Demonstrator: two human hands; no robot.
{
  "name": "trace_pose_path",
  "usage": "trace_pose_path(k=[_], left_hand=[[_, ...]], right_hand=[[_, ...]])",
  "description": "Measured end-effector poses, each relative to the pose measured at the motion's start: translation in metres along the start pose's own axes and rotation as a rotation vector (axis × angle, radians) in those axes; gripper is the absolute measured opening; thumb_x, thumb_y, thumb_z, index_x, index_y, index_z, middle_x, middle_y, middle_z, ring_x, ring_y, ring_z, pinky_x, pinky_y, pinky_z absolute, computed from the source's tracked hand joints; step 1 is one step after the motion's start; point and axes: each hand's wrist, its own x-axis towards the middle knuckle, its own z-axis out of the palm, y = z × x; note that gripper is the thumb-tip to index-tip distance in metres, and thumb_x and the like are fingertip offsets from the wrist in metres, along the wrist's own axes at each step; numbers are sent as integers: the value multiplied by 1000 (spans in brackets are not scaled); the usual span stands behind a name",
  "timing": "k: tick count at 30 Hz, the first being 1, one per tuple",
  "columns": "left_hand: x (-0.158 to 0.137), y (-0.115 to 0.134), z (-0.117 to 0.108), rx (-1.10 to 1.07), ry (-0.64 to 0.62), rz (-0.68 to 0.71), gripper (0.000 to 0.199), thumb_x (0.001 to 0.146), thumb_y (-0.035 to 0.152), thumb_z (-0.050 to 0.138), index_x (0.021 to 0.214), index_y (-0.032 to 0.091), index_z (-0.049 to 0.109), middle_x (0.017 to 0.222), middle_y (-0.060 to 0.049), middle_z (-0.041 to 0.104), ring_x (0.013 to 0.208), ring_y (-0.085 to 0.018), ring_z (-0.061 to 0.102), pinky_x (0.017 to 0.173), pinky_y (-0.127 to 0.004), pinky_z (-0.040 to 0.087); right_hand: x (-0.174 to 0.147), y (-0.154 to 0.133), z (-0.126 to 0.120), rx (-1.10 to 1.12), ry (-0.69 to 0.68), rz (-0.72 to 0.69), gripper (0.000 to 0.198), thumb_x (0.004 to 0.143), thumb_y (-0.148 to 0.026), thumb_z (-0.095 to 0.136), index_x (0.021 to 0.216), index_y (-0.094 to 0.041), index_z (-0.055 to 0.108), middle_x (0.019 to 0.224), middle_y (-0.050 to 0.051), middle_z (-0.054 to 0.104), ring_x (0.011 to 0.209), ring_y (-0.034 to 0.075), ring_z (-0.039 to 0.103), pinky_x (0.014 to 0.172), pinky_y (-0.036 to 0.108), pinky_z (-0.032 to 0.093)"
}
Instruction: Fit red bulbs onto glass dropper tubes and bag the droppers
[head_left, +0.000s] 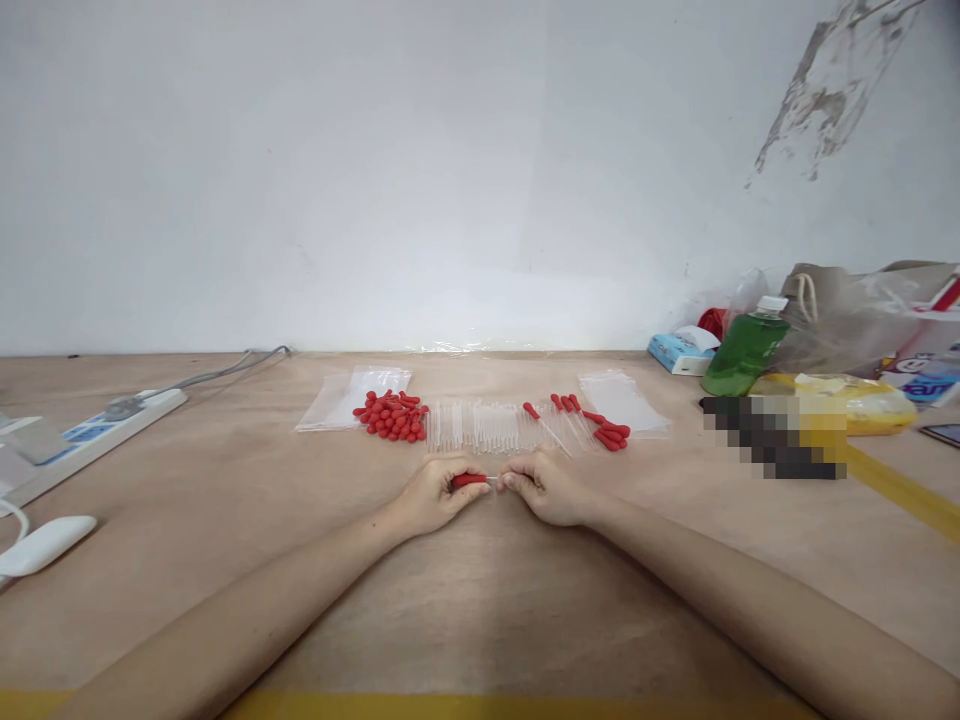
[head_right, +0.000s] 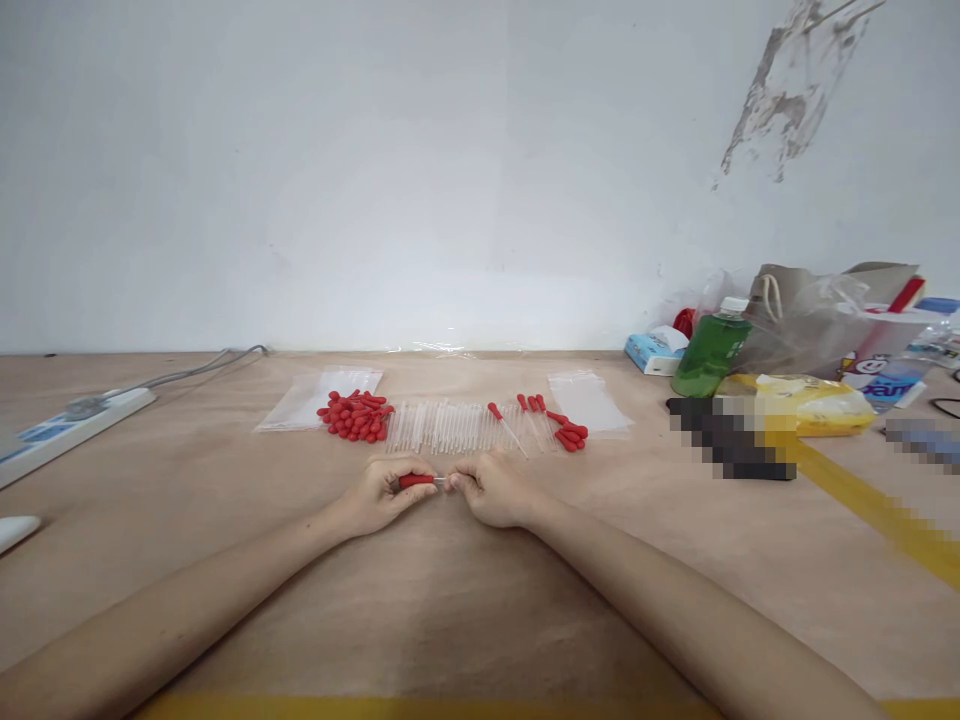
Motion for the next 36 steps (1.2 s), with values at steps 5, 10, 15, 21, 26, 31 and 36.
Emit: trace_pose_path(k=[5, 10, 15, 21, 26, 31, 36], left_hand=[[0, -3, -3, 26, -1, 7, 20, 81, 32, 52, 92, 18, 62, 84, -4, 62, 76, -14, 56, 69, -26, 45], [-2, -14, -3, 107, 188, -110, 66, 69, 38, 65, 126, 24, 35, 110, -7, 51, 90, -18, 52, 73, -31, 46], [-2, -16, -2, 149, 106, -143, 48, 75, 30, 58, 120, 23, 41, 106, -6, 50, 91, -18, 50, 74, -31, 45], [-2, -6, -3, 188, 53, -70, 36, 78, 25, 53, 114, 23, 47, 106, -6, 50, 92, -18, 50, 78, -32, 43], [-1, -5, -4, 178, 37, -52, 33, 79, 23, 53, 111, 22, 49, 105, -6, 51, 88, -17, 50, 77, -32, 43], [0, -3, -5, 178, 10, -72, 29, 79, 23, 51, 108, 22, 51, 103, -5, 51, 83, -16, 51, 74, -30, 43], [-1, -2, -5, 184, -5, -86, 24, 79, 24, 51, 103, 22, 54, 103, -5, 51, 82, -16, 51, 70, -29, 44]], right_hand=[[-2, -11, -13, 53, -148, -18, 22, 82, -25, 43, 77, -16, 62, 62, 0, 60, 54, 10, 48, 55, 21, 34], [1, 1, -46, 210, -186, 208, 24, 76, -38, 50, 72, -17, 61, 64, 1, 63, 57, 12, 55, 51, 20, 36], [11, 50, -76, -227, 307, 693, 34, 73, -48, 46, 58, -19, 56, 62, 3, 61, 63, 17, 56, 53, 25, 33], [14, 76, -69, -393, 236, 835, 33, 72, -47, 46, 57, -19, 57, 66, 6, 62, 71, 23, 57, 66, 33, 32], [14, 68, -63, -573, 238, 772, 40, 75, -51, 39, 66, -18, 59, 72, 7, 63, 73, 23, 57, 76, 40, 27], [17, 63, -56, -627, 166, 732, 35, 79, -40, 38, 70, -16, 62, 71, 9, 64, 73, 23, 58, 76, 40, 26], [18, 62, -53, -611, 175, 757, 33, 79, -33, 38, 68, -15, 63, 72, 12, 63, 73, 24, 58, 75, 39, 26]])
